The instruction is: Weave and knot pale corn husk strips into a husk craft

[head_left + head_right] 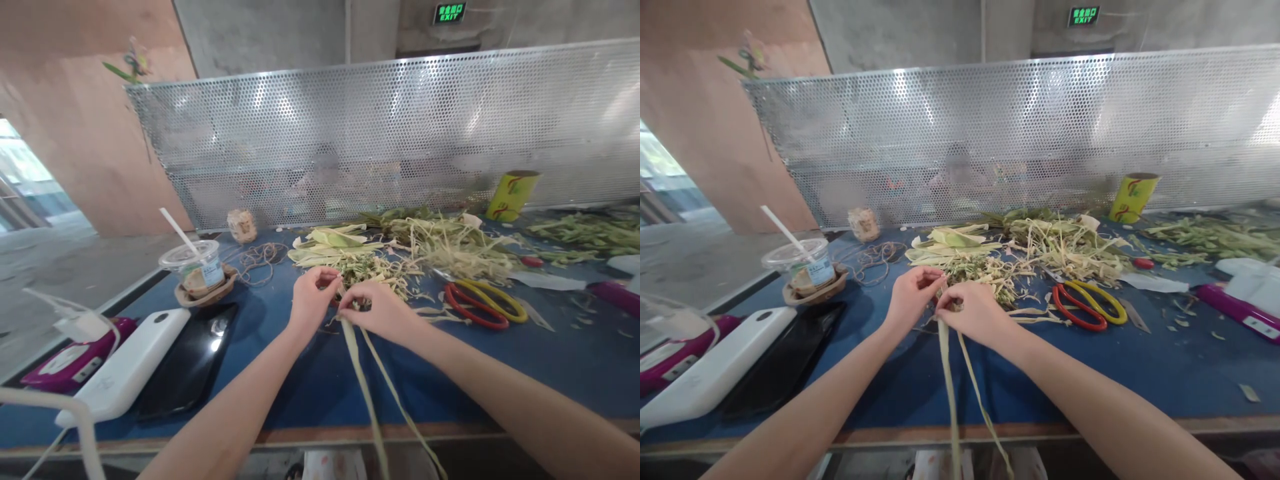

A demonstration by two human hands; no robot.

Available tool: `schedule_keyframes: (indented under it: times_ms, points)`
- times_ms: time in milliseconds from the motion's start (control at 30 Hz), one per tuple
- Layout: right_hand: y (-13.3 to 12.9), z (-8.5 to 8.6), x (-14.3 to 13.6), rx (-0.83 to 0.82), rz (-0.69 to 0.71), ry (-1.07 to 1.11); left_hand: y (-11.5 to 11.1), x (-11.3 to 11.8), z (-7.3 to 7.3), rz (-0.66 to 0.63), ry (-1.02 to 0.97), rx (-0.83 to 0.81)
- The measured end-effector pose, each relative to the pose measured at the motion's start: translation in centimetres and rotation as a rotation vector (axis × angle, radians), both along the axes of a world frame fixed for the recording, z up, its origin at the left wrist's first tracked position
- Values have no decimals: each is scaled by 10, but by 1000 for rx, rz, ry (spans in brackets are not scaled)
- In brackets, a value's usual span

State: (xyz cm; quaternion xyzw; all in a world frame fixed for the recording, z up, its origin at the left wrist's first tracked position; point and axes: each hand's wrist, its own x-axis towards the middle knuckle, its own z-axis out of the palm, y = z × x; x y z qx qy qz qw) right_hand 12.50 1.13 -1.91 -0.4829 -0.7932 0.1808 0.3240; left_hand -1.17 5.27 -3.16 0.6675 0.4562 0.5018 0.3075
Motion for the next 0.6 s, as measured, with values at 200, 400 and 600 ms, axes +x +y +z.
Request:
schedule_keyframes:
  times_ms: [200,400,600]
  points:
    - [16,2,15,-397,53,540,-2,0,3,-3,-30,-47]
    - [15,13,25,-547,158,1056,-5,2,4,-41,-73,-98]
    - [16,15,27,-753,56,1028,-10,4,4,-137,-104,-129]
